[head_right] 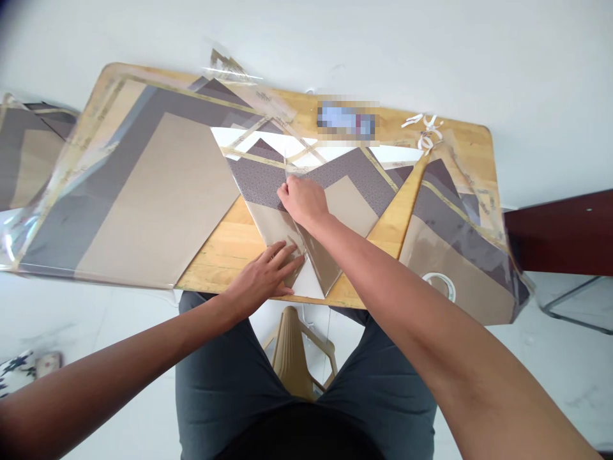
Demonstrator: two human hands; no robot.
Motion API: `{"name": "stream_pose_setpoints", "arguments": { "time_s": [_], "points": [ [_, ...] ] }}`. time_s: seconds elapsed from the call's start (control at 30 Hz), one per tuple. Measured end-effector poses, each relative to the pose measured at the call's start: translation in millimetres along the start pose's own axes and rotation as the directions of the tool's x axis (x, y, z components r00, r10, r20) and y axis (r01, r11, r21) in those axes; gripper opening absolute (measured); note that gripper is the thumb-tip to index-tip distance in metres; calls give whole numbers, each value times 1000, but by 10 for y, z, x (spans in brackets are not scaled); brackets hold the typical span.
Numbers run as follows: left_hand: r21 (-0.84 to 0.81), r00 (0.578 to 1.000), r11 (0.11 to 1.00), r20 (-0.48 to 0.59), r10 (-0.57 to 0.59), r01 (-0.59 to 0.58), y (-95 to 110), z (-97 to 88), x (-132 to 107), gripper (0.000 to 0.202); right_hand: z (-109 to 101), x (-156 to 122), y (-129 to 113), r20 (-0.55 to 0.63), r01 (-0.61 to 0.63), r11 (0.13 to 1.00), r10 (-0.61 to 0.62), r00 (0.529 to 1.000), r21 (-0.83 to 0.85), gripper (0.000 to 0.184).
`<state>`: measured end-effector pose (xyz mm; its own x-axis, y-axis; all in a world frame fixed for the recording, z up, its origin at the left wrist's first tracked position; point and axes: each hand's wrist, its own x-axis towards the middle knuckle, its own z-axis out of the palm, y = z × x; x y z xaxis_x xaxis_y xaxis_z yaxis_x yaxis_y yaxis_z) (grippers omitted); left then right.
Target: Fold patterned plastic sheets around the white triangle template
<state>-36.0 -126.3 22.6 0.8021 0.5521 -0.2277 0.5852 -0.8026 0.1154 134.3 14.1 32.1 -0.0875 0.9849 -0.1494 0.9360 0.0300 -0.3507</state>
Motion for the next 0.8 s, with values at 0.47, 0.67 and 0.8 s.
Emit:
{"name": "stream_pose_setpoints", "arguments": {
  "time_s": [0.47,0.67,0.8],
  "points": [
    [-47,1000,999,16,11,-11,-25,34,5,86,134,41,-2,-3,21,997,-21,1000,-68,40],
    [-31,1000,999,1,20,-20,-28,32,7,85,184,29,3,12,20,997,-20,1000,-72,42],
    [-48,1000,999,-2,26,-26,-32,27,5,85,217,41,9,25,9,999,-8,1000,-37,46]
  ]
}}
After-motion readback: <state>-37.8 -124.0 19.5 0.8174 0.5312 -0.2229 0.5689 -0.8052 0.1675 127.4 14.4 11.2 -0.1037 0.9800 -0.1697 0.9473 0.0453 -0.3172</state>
